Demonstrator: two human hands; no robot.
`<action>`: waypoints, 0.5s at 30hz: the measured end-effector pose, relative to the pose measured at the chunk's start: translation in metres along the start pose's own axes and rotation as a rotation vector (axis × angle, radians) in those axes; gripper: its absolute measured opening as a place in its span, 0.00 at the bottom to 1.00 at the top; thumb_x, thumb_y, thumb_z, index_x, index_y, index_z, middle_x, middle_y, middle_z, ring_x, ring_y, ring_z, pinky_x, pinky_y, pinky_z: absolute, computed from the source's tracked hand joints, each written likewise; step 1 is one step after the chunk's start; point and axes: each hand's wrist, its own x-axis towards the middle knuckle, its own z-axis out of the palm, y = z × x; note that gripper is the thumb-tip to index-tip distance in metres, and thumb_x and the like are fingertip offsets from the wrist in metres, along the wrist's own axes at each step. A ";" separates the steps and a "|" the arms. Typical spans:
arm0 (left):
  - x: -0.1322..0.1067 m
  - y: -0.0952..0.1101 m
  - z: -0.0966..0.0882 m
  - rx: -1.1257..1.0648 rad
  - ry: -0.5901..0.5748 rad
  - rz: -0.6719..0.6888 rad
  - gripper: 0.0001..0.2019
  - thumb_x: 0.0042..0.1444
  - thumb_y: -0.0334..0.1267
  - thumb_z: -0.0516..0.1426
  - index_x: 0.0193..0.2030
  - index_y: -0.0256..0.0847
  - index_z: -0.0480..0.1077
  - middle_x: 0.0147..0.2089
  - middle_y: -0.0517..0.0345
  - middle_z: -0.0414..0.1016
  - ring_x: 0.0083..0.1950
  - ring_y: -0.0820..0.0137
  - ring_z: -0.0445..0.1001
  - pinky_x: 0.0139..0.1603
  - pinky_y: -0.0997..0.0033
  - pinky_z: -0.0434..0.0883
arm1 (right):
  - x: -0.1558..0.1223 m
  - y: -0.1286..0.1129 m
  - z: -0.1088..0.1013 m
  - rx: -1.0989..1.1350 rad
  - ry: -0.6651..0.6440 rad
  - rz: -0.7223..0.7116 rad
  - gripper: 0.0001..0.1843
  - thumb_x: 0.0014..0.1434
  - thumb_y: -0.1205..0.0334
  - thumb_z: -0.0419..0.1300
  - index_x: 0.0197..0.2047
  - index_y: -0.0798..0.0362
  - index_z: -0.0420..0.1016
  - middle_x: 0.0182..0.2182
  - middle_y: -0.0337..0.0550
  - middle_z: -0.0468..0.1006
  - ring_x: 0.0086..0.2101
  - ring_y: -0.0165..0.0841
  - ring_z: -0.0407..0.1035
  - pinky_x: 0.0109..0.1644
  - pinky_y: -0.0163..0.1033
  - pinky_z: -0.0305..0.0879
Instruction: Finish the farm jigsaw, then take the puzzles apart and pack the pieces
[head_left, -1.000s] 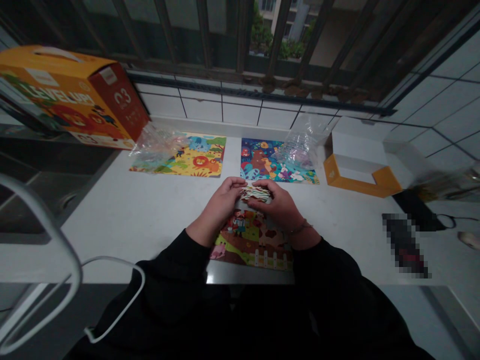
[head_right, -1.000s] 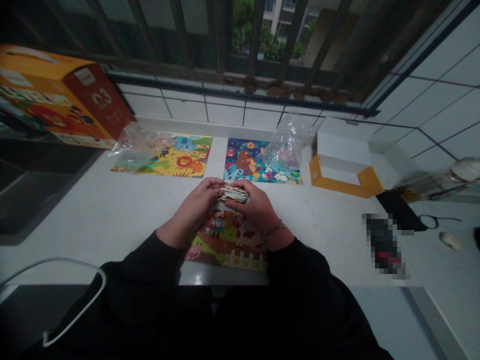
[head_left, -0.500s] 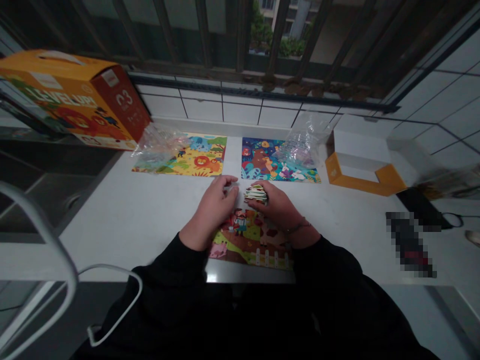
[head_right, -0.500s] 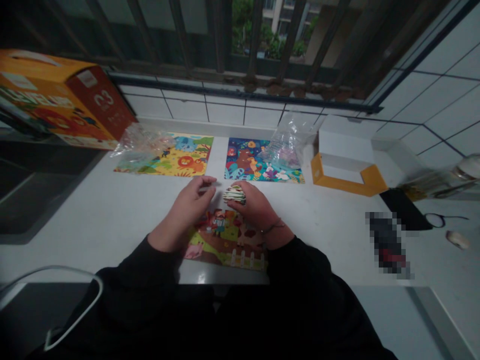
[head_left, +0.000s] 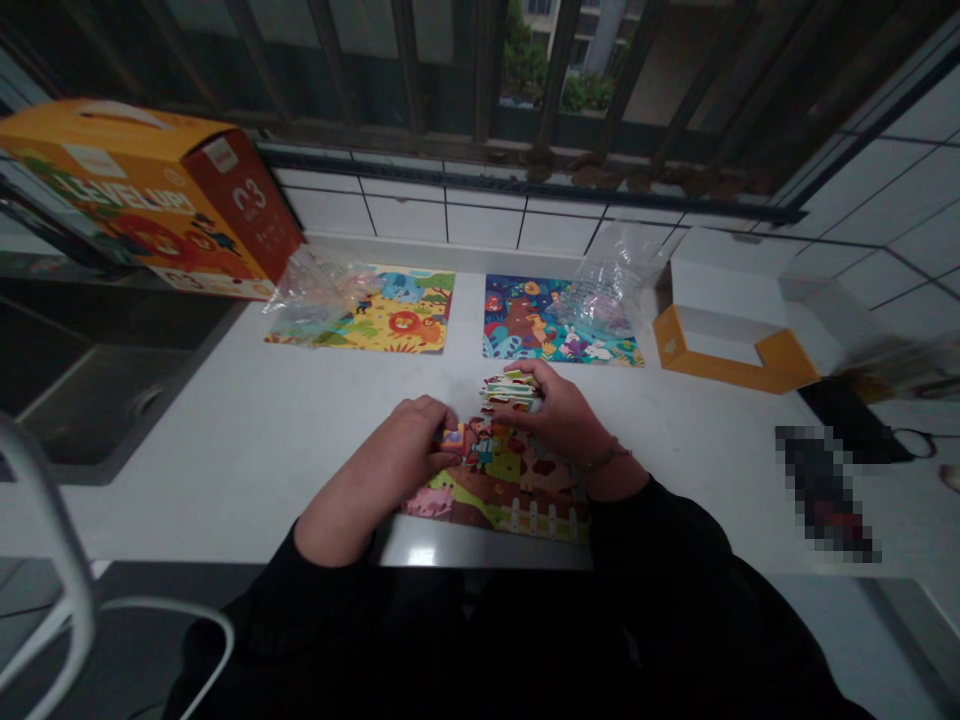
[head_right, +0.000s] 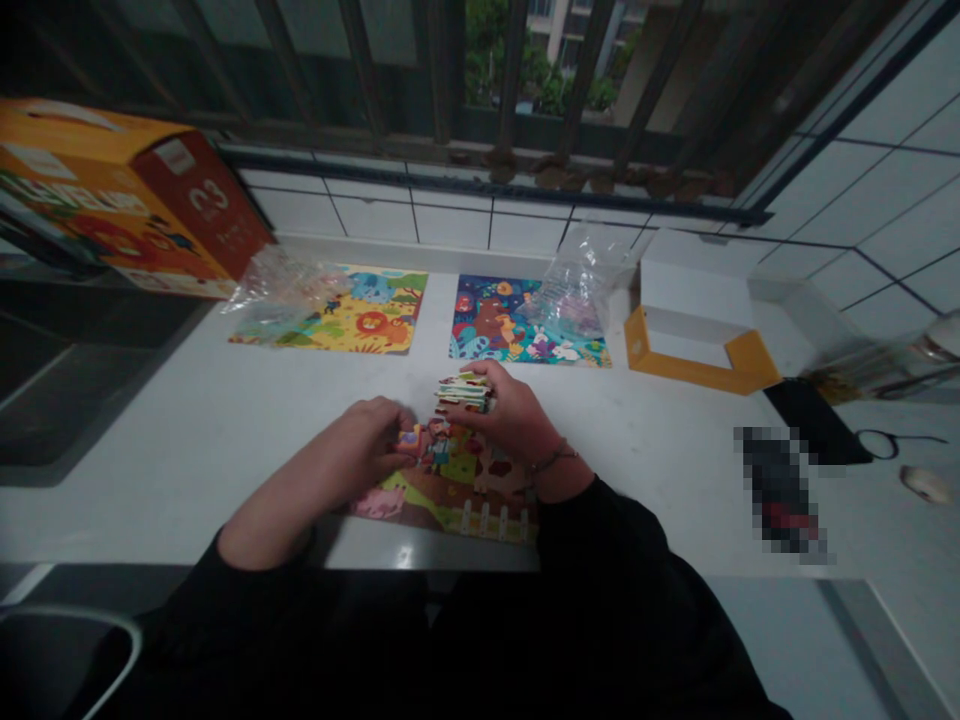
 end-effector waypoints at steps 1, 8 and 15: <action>0.001 0.001 -0.002 -0.045 0.005 -0.016 0.06 0.58 0.34 0.65 0.41 0.46 0.76 0.40 0.54 0.80 0.41 0.59 0.75 0.45 0.61 0.70 | -0.001 0.000 0.000 0.034 -0.021 -0.009 0.35 0.52 0.42 0.81 0.57 0.45 0.77 0.49 0.45 0.86 0.48 0.45 0.81 0.54 0.49 0.76; 0.019 0.010 -0.016 -0.137 0.177 -0.154 0.02 0.60 0.37 0.63 0.36 0.46 0.74 0.34 0.56 0.82 0.35 0.61 0.76 0.38 0.64 0.67 | -0.001 0.001 0.002 0.142 -0.131 -0.083 0.32 0.51 0.42 0.82 0.53 0.45 0.80 0.51 0.46 0.83 0.51 0.44 0.79 0.59 0.50 0.77; 0.038 0.014 0.007 -0.346 0.163 -0.059 0.08 0.66 0.34 0.58 0.45 0.47 0.79 0.44 0.55 0.86 0.43 0.60 0.82 0.48 0.61 0.74 | 0.007 0.013 0.007 -0.083 -0.111 -0.273 0.29 0.51 0.45 0.82 0.52 0.46 0.84 0.54 0.51 0.80 0.57 0.48 0.75 0.65 0.54 0.72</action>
